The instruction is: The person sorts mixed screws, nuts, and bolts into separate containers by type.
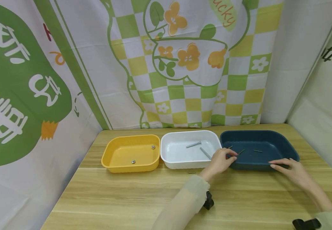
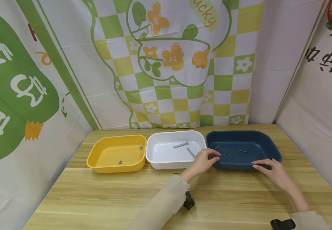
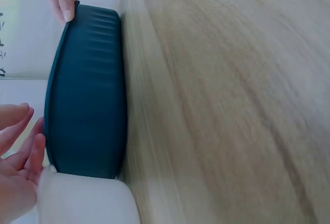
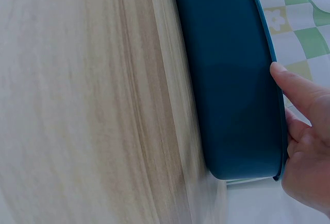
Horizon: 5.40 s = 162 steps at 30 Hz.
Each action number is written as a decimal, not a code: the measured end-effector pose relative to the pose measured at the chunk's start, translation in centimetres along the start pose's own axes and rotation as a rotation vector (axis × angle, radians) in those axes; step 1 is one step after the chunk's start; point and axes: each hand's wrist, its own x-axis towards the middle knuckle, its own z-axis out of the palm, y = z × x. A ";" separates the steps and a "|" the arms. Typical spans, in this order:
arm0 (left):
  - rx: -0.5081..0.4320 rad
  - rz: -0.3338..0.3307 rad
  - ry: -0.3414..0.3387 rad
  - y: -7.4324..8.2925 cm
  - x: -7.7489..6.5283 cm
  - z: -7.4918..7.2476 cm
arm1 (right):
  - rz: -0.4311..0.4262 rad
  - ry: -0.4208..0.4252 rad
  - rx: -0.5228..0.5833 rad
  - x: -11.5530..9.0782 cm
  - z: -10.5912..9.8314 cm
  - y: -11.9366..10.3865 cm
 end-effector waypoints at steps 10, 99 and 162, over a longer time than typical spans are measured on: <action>-0.137 0.063 -0.060 -0.2 -1.2 -1.3 | -0.018 0.005 0.003 -0.1 0.0 0.1; 0.241 0.074 -0.366 -8.9 -9.7 -7.9 | 0.014 -0.011 -0.029 0.1 0.0 -0.3; 0.311 0.193 -0.330 -8.5 -9.4 -6.0 | -0.016 -0.003 0.012 0.0 -0.1 0.1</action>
